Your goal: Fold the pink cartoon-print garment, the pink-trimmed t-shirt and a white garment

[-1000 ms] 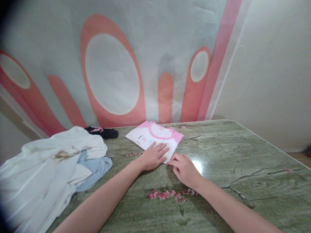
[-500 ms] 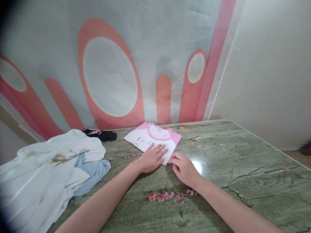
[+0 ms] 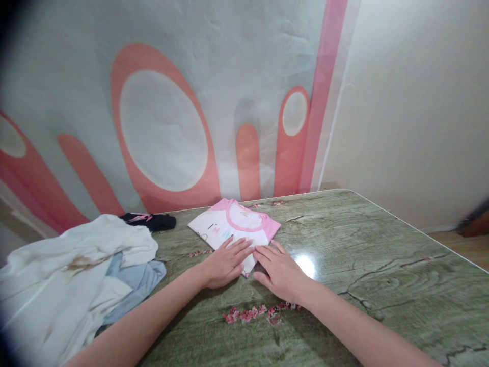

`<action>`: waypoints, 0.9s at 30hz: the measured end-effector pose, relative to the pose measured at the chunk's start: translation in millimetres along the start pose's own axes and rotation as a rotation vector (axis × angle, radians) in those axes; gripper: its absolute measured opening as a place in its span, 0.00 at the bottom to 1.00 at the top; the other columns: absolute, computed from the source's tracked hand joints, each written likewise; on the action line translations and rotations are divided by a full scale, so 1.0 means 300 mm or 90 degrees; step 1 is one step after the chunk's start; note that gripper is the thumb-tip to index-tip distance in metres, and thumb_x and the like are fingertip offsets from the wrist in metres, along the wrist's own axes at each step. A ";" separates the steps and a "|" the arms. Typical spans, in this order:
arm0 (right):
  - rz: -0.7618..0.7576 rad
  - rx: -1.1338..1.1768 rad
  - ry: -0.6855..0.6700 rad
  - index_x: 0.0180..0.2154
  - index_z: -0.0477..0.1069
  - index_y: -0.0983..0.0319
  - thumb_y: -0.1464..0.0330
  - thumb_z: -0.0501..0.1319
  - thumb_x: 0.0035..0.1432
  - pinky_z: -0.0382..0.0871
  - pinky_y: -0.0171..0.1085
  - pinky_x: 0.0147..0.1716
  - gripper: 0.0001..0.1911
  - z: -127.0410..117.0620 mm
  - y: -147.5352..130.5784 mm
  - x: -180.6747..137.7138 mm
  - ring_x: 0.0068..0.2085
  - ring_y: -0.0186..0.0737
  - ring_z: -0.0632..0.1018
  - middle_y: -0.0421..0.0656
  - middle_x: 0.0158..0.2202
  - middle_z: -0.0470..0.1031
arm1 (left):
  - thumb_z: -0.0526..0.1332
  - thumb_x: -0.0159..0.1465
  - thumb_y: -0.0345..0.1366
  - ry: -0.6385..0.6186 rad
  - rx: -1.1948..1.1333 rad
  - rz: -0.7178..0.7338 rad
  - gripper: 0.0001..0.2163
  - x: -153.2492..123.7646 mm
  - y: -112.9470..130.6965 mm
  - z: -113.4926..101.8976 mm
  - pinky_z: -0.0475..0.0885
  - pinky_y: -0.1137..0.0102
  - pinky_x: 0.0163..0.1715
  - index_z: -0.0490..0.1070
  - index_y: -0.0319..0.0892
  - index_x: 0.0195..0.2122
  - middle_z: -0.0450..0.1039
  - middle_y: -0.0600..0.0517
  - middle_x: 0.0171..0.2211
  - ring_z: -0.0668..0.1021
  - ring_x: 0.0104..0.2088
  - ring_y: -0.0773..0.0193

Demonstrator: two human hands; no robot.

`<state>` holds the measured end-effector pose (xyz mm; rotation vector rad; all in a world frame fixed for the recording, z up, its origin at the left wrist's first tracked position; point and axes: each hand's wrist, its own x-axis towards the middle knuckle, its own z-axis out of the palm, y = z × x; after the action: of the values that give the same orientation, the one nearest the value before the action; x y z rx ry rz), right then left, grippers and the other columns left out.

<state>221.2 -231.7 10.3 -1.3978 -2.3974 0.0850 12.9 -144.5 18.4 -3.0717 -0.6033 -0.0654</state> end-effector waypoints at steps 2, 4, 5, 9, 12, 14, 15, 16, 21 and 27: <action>-0.008 0.002 -0.003 0.54 0.62 0.61 0.60 0.52 0.59 0.47 0.51 0.57 0.23 -0.011 -0.036 -0.008 0.55 0.46 0.64 0.50 0.55 0.65 | 0.46 0.65 0.40 -0.010 -0.017 0.031 0.24 -0.038 -0.008 -0.017 0.43 0.55 0.59 0.44 0.46 0.62 0.45 0.50 0.63 0.50 0.62 0.57; -0.010 0.012 -0.006 0.54 0.62 0.62 0.60 0.54 0.58 0.50 0.49 0.56 0.24 -0.017 -0.078 -0.015 0.54 0.47 0.65 0.50 0.55 0.65 | 0.47 0.64 0.39 -0.019 -0.043 0.057 0.24 -0.075 -0.017 -0.040 0.43 0.56 0.59 0.46 0.47 0.62 0.46 0.51 0.63 0.51 0.62 0.57; -0.012 0.020 -0.006 0.54 0.63 0.62 0.59 0.54 0.57 0.51 0.49 0.56 0.24 -0.019 -0.100 -0.018 0.54 0.47 0.65 0.50 0.55 0.65 | 0.48 0.64 0.38 -0.021 -0.061 0.065 0.23 -0.089 -0.021 -0.054 0.44 0.56 0.59 0.48 0.48 0.61 0.48 0.51 0.62 0.52 0.61 0.57; -0.063 0.090 -0.004 0.54 0.63 0.62 0.58 0.57 0.54 0.48 0.48 0.57 0.27 -0.022 -0.175 -0.020 0.53 0.46 0.67 0.50 0.53 0.67 | 0.46 0.64 0.32 0.046 -0.144 0.006 0.18 -0.093 -0.016 -0.094 0.56 0.64 0.55 0.58 0.44 0.54 0.61 0.49 0.55 0.63 0.56 0.62; -0.116 0.153 0.024 0.49 0.67 0.59 0.63 0.56 0.57 0.47 0.47 0.57 0.18 -0.027 -0.171 -0.008 0.48 0.41 0.71 0.45 0.48 0.72 | 0.45 0.65 0.32 0.123 -0.161 -0.074 0.17 -0.043 0.010 -0.091 0.60 0.65 0.52 0.59 0.41 0.54 0.62 0.45 0.53 0.65 0.53 0.61; -0.092 0.170 0.100 0.42 0.71 0.58 0.69 0.53 0.58 0.52 0.46 0.55 0.12 -0.032 -0.122 0.002 0.43 0.38 0.73 0.43 0.42 0.75 | 0.44 0.66 0.35 0.129 -0.142 -0.094 0.18 -0.005 0.036 -0.073 0.58 0.63 0.54 0.57 0.42 0.56 0.59 0.45 0.56 0.62 0.56 0.60; -0.059 0.171 0.149 0.39 0.72 0.58 0.71 0.52 0.58 0.55 0.45 0.53 0.11 -0.034 -0.083 0.006 0.42 0.38 0.74 0.43 0.39 0.76 | 0.43 0.67 0.37 0.116 -0.127 -0.098 0.18 0.012 0.051 -0.061 0.56 0.61 0.55 0.55 0.42 0.58 0.56 0.45 0.58 0.60 0.58 0.59; -0.019 0.168 0.195 0.37 0.72 0.59 0.72 0.52 0.58 0.58 0.45 0.51 0.11 -0.034 -0.038 0.009 0.41 0.39 0.74 0.43 0.37 0.77 | 0.42 0.68 0.40 0.094 -0.112 -0.096 0.20 0.025 0.064 -0.049 0.54 0.59 0.56 0.52 0.43 0.59 0.53 0.46 0.60 0.57 0.59 0.58; 0.163 0.161 0.294 0.41 0.73 0.60 0.71 0.51 0.57 0.66 0.45 0.46 0.14 -0.014 0.185 0.001 0.43 0.42 0.74 0.45 0.40 0.76 | 0.39 0.65 0.54 0.006 -0.046 -0.075 0.27 0.047 0.106 0.002 0.46 0.48 0.55 0.45 0.49 0.62 0.43 0.47 0.64 0.51 0.61 0.49; 0.040 0.158 0.159 0.50 0.68 0.57 0.80 0.46 0.53 0.59 0.47 0.54 0.27 0.024 0.223 0.000 0.54 0.39 0.67 0.42 0.51 0.70 | 0.39 0.65 0.54 -0.024 -0.033 -0.010 0.28 0.008 0.076 -0.019 0.43 0.50 0.57 0.44 0.49 0.63 0.43 0.48 0.64 0.50 0.62 0.50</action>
<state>274.2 -196.7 -11.7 -1.2848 -2.0614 0.2043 23.6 -164.8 24.1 -3.1243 -0.6374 -0.0247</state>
